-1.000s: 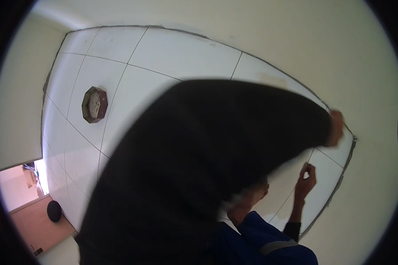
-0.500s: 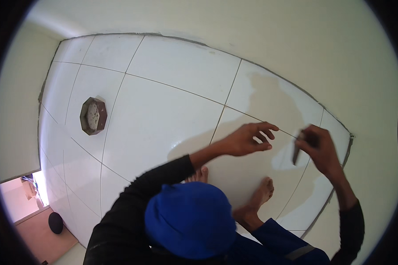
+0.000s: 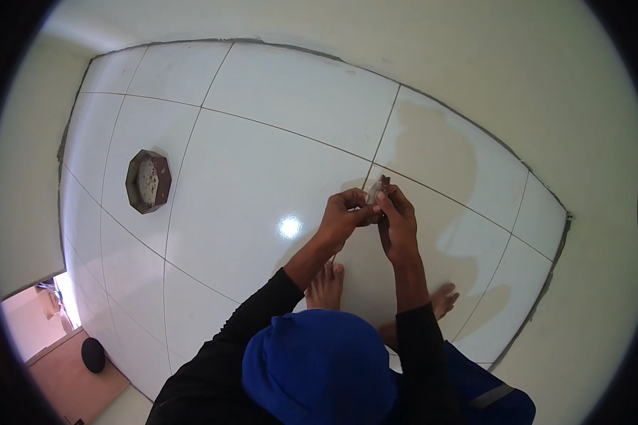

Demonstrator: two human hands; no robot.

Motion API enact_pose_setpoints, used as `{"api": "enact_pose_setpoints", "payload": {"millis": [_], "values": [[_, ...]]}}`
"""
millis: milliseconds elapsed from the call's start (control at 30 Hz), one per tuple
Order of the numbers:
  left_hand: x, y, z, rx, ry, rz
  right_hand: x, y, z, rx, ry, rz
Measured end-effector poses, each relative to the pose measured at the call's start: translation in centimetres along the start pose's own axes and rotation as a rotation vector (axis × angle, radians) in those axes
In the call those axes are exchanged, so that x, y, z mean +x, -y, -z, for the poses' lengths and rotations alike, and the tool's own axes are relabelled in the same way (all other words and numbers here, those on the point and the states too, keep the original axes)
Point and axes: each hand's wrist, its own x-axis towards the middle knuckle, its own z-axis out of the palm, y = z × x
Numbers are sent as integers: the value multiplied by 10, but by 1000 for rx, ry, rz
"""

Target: Applying and cleaning grout between floor tiles using a small tool and a cloth.

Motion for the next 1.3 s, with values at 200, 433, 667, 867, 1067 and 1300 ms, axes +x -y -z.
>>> {"api": "enact_pose_setpoints", "payload": {"millis": [200,433,667,867,1067,1300], "values": [[26,-50,57,991,-386,-550,52,11,2,-1056,-118,370],[50,-109,277,1489,-1196,-461,108,-54,3,-1789,-50,894],[55,-99,269,1517,-1189,-423,154,-1,-40,-1846,42,836],[43,-95,286,1584,-1281,-438,85,-41,-23,-1902,164,640],[51,-100,282,1504,-1228,-485,135,-12,-38,-1812,137,749],[53,-103,275,1540,-1249,-493,125,-1,-37,-1851,136,706]]}}
